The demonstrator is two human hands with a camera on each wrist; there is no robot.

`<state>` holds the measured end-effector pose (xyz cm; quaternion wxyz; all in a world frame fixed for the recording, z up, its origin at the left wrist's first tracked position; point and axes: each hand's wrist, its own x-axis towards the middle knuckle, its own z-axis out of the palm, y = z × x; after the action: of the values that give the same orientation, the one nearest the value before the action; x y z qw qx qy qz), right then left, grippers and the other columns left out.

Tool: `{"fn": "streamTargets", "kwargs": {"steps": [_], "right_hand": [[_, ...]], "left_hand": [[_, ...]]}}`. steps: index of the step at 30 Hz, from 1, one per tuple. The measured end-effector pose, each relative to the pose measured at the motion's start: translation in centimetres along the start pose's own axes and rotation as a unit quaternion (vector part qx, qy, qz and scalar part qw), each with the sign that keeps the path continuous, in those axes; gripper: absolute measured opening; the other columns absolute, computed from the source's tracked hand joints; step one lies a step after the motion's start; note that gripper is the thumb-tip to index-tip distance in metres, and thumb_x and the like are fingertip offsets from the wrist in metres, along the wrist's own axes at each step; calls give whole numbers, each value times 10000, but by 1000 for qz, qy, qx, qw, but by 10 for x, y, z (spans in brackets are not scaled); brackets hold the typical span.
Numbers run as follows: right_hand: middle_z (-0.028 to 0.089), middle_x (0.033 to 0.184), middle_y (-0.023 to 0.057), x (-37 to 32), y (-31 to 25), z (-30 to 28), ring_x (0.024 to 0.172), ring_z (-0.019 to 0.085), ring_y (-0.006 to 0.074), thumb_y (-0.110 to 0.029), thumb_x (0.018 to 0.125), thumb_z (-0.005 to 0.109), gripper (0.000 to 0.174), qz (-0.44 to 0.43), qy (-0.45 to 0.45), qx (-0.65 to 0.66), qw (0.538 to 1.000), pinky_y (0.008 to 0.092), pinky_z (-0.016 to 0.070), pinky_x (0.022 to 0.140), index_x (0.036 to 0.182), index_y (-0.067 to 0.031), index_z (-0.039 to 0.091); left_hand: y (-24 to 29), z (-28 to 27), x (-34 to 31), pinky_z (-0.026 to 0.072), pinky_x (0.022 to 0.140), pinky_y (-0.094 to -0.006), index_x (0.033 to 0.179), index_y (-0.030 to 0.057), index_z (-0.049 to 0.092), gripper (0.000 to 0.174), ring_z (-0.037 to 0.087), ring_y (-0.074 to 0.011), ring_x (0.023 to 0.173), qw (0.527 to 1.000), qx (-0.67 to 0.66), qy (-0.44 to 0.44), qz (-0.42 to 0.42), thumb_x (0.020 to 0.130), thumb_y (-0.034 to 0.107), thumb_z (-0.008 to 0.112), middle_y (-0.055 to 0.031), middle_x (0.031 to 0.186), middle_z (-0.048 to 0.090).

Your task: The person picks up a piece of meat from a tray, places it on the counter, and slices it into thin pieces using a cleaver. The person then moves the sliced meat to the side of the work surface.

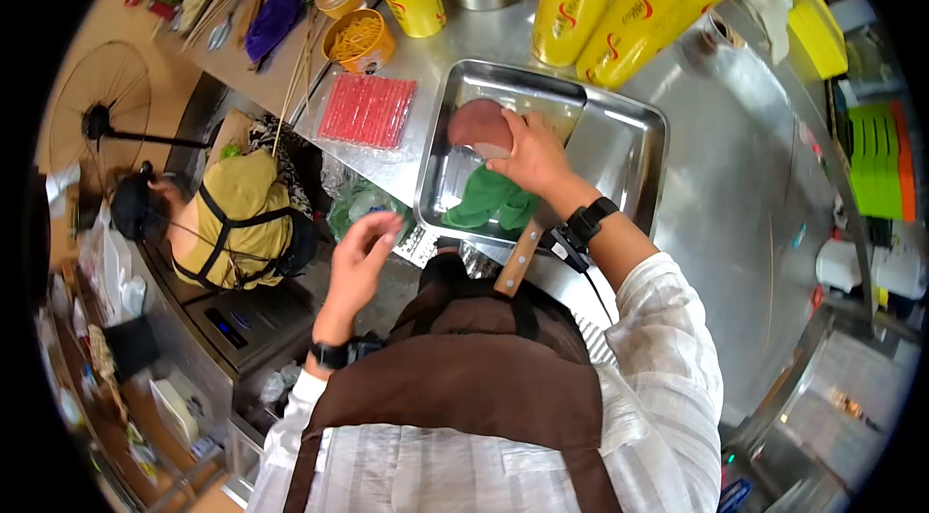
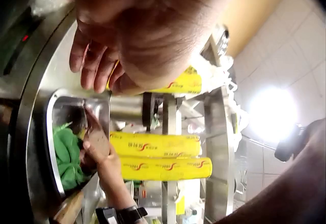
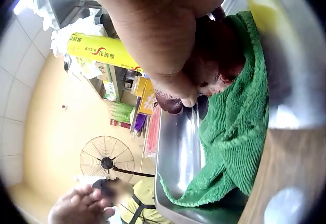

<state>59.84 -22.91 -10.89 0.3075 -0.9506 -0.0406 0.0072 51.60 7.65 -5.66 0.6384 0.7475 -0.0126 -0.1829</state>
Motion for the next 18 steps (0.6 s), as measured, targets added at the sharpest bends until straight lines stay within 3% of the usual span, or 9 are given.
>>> {"fn": "streamTargets", "kwargs": {"steps": [4, 7, 10, 13, 15, 16, 18], "right_hand": [[538, 1179, 233, -19, -38, -3, 1061, 554, 424, -217, 657, 837, 782, -7, 101, -23, 995, 466, 473, 892, 1337, -23, 503], [532, 1184, 238, -33, -72, -11, 1078, 547, 423, -199, 647, 841, 783, 74, 137, 24, 988, 450, 480, 890, 1324, 0, 502], [514, 1202, 253, -45, -102, -4, 1096, 544, 414, -226, 653, 843, 795, 87, 161, 70, 981, 437, 477, 926, 1329, 4, 494], [499, 1253, 253, -56, -134, 0, 1147, 526, 410, -291, 728, 811, 810, 120, 132, 85, 980, 428, 448, 983, 1371, 25, 432], [479, 1310, 264, -63, -136, -6, 1184, 506, 414, -339, 779, 773, 783, 85, 98, 141, 981, 437, 424, 1011, 1377, 24, 423], [463, 1357, 253, -69, -137, -9, 1250, 462, 402, -356, 802, 745, 752, 74, 75, 152, 983, 472, 368, 1058, 1377, 12, 429], [474, 1353, 234, -84, -124, -9, 1288, 428, 394, -345, 799, 742, 746, 51, 64, 49, 995, 499, 325, 1082, 1377, 9, 429]], "left_hand": [[1, 13, 61, 465, 987, -327, 1335, -33, 460, 419, 563, -242, 1202, 979, -140, -112, -92, 973, 137, 582, -167, 1308, 575], [6, 37, 94, 462, 993, -348, 1326, -34, 470, 463, 558, -235, 1202, 939, -249, -149, -187, 959, 209, 615, -152, 1304, 574], [8, 53, 111, 477, 938, -304, 1317, 6, 498, 487, 599, -169, 1088, 872, -382, -240, -192, 915, 217, 674, -91, 1198, 618], [10, 54, 106, 491, 923, -334, 1284, 34, 533, 432, 607, -162, 1070, 854, -436, -173, -223, 911, 204, 670, -63, 1174, 627], [9, 33, 105, 489, 973, -425, 1284, 29, 527, 402, 609, -251, 1111, 823, -475, -188, -249, 920, 173, 622, -96, 1203, 625], [10, 21, 104, 476, 992, -449, 1307, 29, 502, 436, 597, -276, 1135, 821, -481, -178, -250, 914, 176, 621, -113, 1225, 612], [9, -5, 101, 449, 1026, -487, 1356, 31, 444, 522, 571, -313, 1179, 825, -480, -159, -252, 896, 194, 630, -138, 1270, 582]]}}
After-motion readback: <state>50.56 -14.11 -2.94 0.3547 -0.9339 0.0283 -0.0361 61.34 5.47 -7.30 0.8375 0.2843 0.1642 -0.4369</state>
